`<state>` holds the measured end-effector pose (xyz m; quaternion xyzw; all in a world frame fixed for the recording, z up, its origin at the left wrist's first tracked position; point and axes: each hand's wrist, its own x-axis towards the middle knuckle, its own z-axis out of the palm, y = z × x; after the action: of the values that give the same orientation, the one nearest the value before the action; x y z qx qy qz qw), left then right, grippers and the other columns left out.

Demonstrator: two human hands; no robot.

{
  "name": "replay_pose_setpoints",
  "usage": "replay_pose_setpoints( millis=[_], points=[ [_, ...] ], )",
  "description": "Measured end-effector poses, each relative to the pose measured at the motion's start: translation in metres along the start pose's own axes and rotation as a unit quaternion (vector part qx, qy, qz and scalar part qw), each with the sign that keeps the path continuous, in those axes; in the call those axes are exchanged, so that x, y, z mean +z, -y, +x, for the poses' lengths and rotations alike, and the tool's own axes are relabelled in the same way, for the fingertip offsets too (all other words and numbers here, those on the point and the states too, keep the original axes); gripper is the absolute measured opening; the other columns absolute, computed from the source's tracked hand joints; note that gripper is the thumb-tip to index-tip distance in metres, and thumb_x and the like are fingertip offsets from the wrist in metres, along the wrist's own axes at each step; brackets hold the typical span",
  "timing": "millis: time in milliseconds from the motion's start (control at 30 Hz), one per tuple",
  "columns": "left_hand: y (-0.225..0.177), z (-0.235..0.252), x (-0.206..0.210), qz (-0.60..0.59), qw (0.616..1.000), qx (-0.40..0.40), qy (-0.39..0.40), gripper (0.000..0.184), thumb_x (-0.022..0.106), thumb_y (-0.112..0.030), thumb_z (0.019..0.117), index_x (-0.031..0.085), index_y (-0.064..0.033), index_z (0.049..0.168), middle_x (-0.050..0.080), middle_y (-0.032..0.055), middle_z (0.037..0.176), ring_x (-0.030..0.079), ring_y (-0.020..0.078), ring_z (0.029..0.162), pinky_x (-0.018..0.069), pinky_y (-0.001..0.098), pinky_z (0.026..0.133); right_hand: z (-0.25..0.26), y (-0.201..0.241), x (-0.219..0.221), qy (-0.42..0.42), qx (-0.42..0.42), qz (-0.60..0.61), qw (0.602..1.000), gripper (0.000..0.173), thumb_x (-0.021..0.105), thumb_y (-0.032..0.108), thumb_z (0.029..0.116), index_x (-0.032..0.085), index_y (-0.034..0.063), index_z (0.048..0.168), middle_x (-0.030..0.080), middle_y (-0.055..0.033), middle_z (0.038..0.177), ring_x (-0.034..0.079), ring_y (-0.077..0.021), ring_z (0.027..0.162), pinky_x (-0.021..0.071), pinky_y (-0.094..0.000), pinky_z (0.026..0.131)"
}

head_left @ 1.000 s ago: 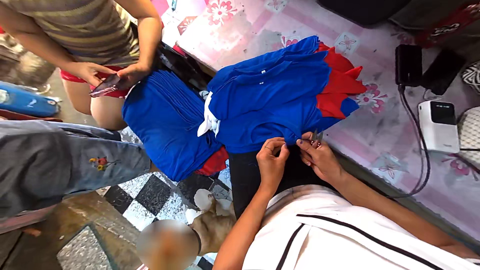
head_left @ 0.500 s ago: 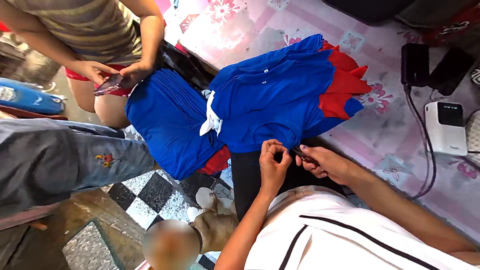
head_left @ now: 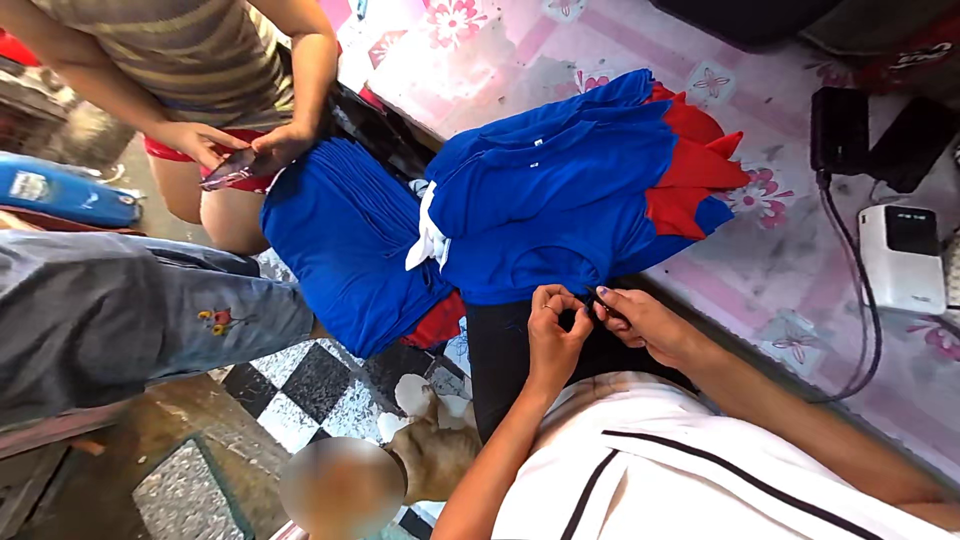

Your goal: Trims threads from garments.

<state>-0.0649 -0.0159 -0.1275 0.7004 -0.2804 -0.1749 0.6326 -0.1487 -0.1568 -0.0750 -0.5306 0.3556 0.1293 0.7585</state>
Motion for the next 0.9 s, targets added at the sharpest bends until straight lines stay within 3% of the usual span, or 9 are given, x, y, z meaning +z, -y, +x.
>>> replay_pose_setpoints(
  millis=[67,167,233,300,433,533,633,767,900],
  points=[
    [0.0,-0.005,-0.007,0.013,1.0,0.0,0.01,0.007,0.065,-0.002,0.0841,0.069,0.0031,0.082,0.063,0.0101,0.099,0.06,0.0079,0.098,0.0509,0.0175,0.086,-0.004,-0.006,-0.003,-0.037,-0.127,-0.147,0.98,0.037,0.034,0.03,0.1126,0.06,0.0113,0.094,0.044,0.0101,0.064,0.036,0.0028,0.05,0.03,-0.0135,0.047],
    [0.004,-0.017,-0.024,0.059,0.995,-0.034,0.075,0.009,0.066,-0.003,0.0851,0.07,0.0049,0.084,0.065,0.0131,0.1,0.063,0.0074,0.09,0.0537,0.0177,0.08,0.004,-0.017,-0.012,-0.178,-0.42,-0.455,0.765,0.036,0.059,0.04,0.1026,0.074,0.008,0.112,0.07,-0.0094,0.084,0.065,-0.0191,0.063,0.0512,-0.0345,0.054],
    [0.01,-0.025,-0.032,0.121,0.972,-0.089,0.178,0.013,0.065,-0.005,0.088,0.071,0.0063,0.089,0.066,0.0172,0.104,0.066,0.0133,0.087,0.056,0.0247,0.079,0.019,-0.016,-0.015,-0.218,-0.486,-0.541,0.651,0.028,0.065,0.023,0.0972,0.077,0.0136,0.121,0.065,-0.0144,0.078,0.06,-0.0268,0.053,0.0447,-0.0389,0.044],
    [0.013,-0.027,-0.032,0.202,0.926,-0.136,0.29,0.016,0.064,-0.007,0.0902,0.071,0.0068,0.095,0.066,0.021,0.111,0.068,0.0248,0.094,0.0571,0.0378,0.085,0.032,-0.013,-0.018,-0.222,-0.493,-0.569,0.619,0.025,0.066,0.009,0.0927,0.079,0.0137,0.114,0.063,-0.0137,0.076,0.057,-0.0273,0.05,0.043,-0.0393,0.042],
    [-0.001,-0.011,-0.028,0.296,0.855,-0.194,0.379,0.022,0.06,-0.008,0.0961,0.07,0.0052,0.111,0.063,0.0232,0.126,0.065,0.0366,0.113,0.0519,0.0529,0.097,0.039,0.003,-0.02,-0.194,-0.409,-0.523,0.722,0.014,0.067,0.014,0.0962,0.077,0.0048,0.099,0.067,-0.0138,0.083,0.066,-0.0299,0.064,0.0524,-0.0477,0.054],
    [-0.006,0.0,-0.024,0.177,0.964,-0.091,0.177,0.028,0.06,-0.007,0.0982,0.068,0.0091,0.119,0.069,0.023,0.114,0.071,0.0279,0.097,0.0589,0.041,0.088,0.027,0.025,-0.021,-0.115,-0.236,-0.364,0.894,0.021,0.066,0.019,0.0999,0.074,0.0004,0.099,0.065,-0.0069,0.088,0.058,-0.0132,0.079,0.0492,-0.0338,0.075],
    [-0.021,0.027,-0.008,-0.048,0.991,-0.116,0.034,0.035,0.066,-0.01,0.0978,0.062,0.012,0.125,0.072,0.0164,0.109,0.072,0.0139,0.09,0.0605,0.0291,0.084,0.02,0.036,-0.023,-0.068,-0.137,-0.202,0.968,0.011,0.066,0.014,0.0993,0.07,0.0038,0.098,0.057,0.0058,0.075,0.042,0.0022,0.057,0.036,-0.0163,0.055],
    [-0.022,0.047,0.003,-0.233,0.948,-0.217,0.0,0.009,0.067,0.006,0.0921,0.067,0.0083,0.1,0.074,0.0067,0.08,0.072,0.0115,0.069,0.0623,0.0278,0.071,0.018,0.035,-0.027,-0.047,-0.128,-0.149,0.979,0.008,0.064,0.013,0.1,0.067,0.008,0.095,0.051,0.0108,0.066,0.036,0.004,0.049,0.0309,-0.0143,0.047],
    [-0.013,0.037,0.003,-0.243,0.949,-0.201,-0.022,0.005,0.068,0.007,0.0905,0.066,0.0029,0.09,0.072,0.0028,0.073,0.068,0.0081,0.062,0.0596,0.0235,0.062,0.025,0.016,-0.023,-0.137,-0.302,-0.37,0.868,0.028,0.068,0.033,0.0973,0.077,0.0076,0.106,0.063,-0.0028,0.084,0.054,-0.0101,0.072,0.0464,-0.0314,0.068]
  ],
)
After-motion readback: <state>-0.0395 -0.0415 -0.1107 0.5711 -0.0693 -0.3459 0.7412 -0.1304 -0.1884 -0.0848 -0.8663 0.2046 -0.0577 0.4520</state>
